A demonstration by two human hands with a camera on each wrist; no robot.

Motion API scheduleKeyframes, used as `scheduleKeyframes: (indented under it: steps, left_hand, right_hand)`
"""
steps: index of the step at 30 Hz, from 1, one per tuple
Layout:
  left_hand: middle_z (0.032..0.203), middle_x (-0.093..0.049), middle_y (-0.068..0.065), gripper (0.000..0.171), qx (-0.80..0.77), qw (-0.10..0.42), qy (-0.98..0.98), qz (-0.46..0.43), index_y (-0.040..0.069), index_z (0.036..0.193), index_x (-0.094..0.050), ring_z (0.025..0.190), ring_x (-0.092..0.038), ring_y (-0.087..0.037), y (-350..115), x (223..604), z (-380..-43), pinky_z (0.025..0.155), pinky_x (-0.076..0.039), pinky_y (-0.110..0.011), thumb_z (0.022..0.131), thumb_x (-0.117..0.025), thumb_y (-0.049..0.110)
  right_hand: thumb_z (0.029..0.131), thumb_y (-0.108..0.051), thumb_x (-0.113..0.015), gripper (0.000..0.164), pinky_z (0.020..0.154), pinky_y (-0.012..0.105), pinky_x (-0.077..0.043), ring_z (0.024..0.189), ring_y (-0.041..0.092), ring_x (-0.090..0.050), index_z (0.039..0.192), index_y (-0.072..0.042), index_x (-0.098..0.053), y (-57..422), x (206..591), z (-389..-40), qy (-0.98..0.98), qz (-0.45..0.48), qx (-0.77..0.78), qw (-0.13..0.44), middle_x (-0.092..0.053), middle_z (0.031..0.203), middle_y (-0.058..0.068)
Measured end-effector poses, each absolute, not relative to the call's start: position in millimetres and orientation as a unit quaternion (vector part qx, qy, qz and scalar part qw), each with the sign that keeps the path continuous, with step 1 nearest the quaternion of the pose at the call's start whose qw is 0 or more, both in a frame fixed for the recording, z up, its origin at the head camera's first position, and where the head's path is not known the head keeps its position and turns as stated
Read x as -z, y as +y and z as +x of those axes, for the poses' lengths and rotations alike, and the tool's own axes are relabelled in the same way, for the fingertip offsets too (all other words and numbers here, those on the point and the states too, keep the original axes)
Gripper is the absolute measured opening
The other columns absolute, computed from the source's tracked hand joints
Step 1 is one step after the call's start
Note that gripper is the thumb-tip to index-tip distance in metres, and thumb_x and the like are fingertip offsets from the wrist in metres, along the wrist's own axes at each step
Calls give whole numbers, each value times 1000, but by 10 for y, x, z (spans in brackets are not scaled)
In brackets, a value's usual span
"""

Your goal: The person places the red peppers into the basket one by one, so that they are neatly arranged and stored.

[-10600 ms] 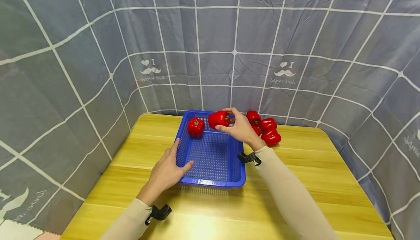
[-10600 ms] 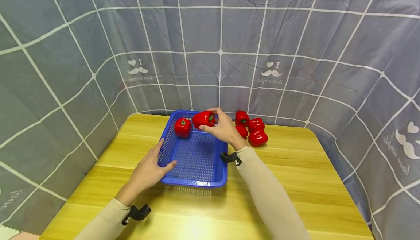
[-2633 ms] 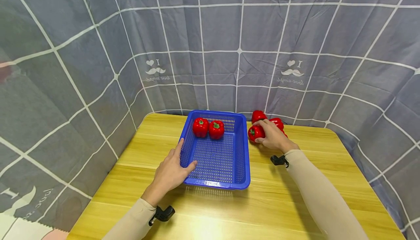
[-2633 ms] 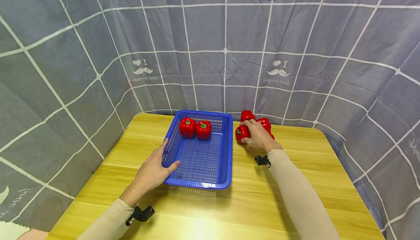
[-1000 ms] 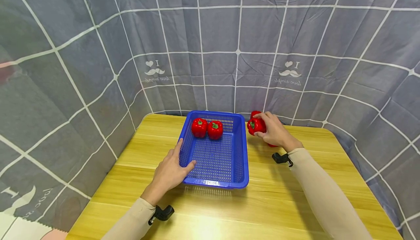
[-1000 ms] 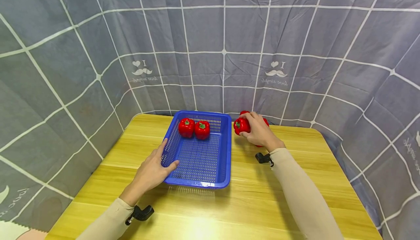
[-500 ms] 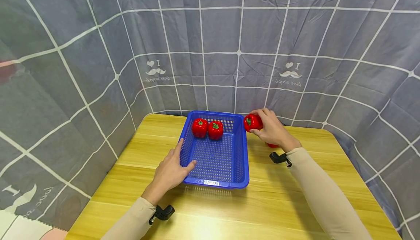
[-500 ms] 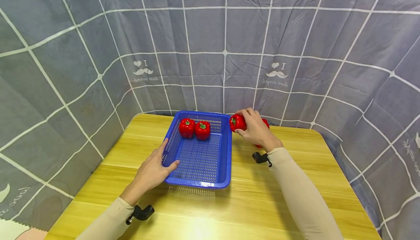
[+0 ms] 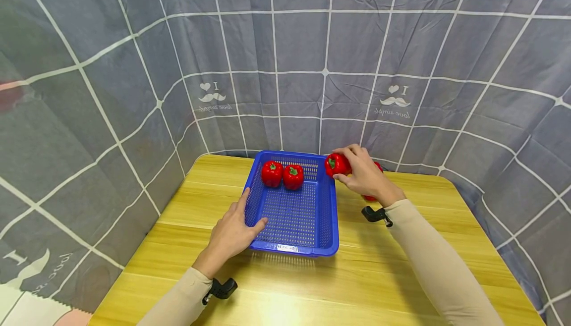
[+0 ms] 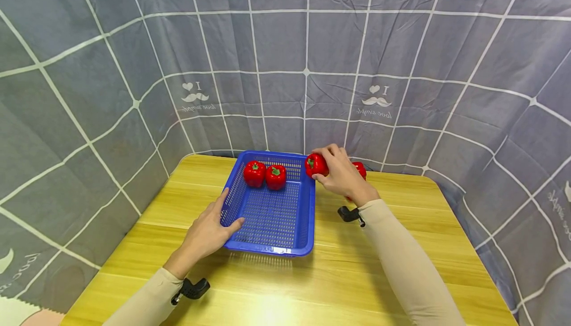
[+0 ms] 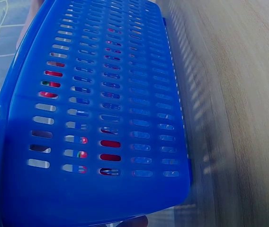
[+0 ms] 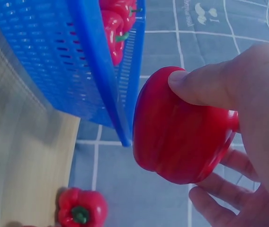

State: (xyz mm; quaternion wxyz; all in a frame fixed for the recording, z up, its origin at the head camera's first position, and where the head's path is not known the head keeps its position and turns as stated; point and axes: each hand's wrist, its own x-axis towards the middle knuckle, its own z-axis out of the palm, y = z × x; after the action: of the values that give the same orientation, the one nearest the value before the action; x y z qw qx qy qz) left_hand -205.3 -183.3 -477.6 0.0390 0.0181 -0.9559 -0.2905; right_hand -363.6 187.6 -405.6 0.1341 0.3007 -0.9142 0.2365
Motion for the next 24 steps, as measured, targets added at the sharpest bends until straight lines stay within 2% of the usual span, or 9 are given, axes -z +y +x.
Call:
scheduleKeyframes:
  steps: [7,24]
  left_hand:
    - [168,-59,-31,106,292,44,-955,17,14,188,-21,137,-72,-57,-1838,4791,-2055,111,-63,-74,107,-76,55]
    - [168,-59,-30,106,293,49,-955,15,15,188,-21,135,-73,-57,-1852,4841,-2064,111,-63,-74,107,-76,55]
  right_hand:
    - [100,-21,-90,64,103,58,-63,130,45,-59,157,-5,-64,1780,4038,-3606,-913,304,-238,132,-63,145,26]
    - [106,-30,-84,65,116,59,-62,135,41,-63,158,-3,-56,1538,4031,-3519,-913,310,-243,107,-64,150,24]
